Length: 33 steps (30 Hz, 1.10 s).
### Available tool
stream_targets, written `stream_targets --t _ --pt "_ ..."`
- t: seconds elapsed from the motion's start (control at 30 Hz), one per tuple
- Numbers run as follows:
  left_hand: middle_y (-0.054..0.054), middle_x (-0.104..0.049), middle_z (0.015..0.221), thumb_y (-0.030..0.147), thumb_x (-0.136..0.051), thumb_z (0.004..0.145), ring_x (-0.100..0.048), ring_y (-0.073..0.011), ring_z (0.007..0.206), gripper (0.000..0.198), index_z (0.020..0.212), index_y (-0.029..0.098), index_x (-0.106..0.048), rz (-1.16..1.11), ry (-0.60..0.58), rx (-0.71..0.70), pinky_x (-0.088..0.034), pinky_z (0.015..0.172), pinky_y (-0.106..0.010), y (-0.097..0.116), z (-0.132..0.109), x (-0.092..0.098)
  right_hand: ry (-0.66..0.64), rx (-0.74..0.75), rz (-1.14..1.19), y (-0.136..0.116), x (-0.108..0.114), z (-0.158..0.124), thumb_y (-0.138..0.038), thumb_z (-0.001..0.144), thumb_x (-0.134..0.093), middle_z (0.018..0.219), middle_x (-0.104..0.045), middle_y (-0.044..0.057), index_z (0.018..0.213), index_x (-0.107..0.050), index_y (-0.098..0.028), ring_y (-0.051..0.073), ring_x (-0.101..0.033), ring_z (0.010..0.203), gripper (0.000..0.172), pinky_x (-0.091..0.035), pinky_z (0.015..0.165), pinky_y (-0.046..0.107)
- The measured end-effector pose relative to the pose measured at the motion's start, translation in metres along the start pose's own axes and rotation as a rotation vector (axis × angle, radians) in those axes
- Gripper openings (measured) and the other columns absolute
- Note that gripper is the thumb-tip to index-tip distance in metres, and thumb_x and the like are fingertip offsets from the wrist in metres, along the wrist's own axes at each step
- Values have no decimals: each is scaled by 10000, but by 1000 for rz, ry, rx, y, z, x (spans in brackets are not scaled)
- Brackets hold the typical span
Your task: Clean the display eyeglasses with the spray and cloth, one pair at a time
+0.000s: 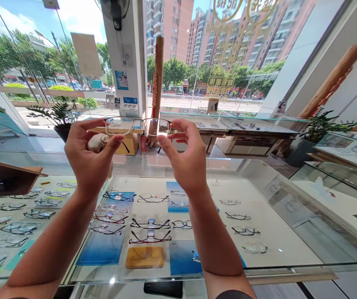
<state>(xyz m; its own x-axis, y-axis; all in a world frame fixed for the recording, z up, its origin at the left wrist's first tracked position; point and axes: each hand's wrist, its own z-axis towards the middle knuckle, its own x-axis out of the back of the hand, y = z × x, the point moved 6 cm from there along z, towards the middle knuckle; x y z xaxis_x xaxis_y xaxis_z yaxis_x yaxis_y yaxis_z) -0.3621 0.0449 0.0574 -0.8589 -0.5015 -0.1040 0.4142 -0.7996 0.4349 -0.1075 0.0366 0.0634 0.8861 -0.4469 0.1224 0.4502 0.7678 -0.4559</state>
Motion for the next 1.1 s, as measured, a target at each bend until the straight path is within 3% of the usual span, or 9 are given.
stream_targets --t 0.57,0.83,1.1 --pt "-64 -686 1198 496 -987 822 -654 -196 901 503 1218 306 -742 28 24 -74 -547 696 -349 4 1 4 -43 -20 6 13 -11 -3 -508 1047 -729 1342 -722 93 1365 -619 -296 212 -772 1029 397 -679 814 359" --pt "-58 -729 1160 510 -998 806 -660 -178 870 538 1220 275 -746 29 26 -94 -543 685 -315 2 2 3 -11 -161 127 7 -9 -2 -533 962 -825 1321 -724 80 1284 -664 -293 222 -754 1034 433 -653 838 386" --pt "-61 -793 1164 624 -942 834 -687 -144 759 549 1218 271 -770 -11 -58 13 -583 623 -290 -4 9 2 80 -43 53 -4 -7 -3 -486 964 -833 1269 -722 61 1250 -653 -290 204 -736 993 390 -620 897 413"
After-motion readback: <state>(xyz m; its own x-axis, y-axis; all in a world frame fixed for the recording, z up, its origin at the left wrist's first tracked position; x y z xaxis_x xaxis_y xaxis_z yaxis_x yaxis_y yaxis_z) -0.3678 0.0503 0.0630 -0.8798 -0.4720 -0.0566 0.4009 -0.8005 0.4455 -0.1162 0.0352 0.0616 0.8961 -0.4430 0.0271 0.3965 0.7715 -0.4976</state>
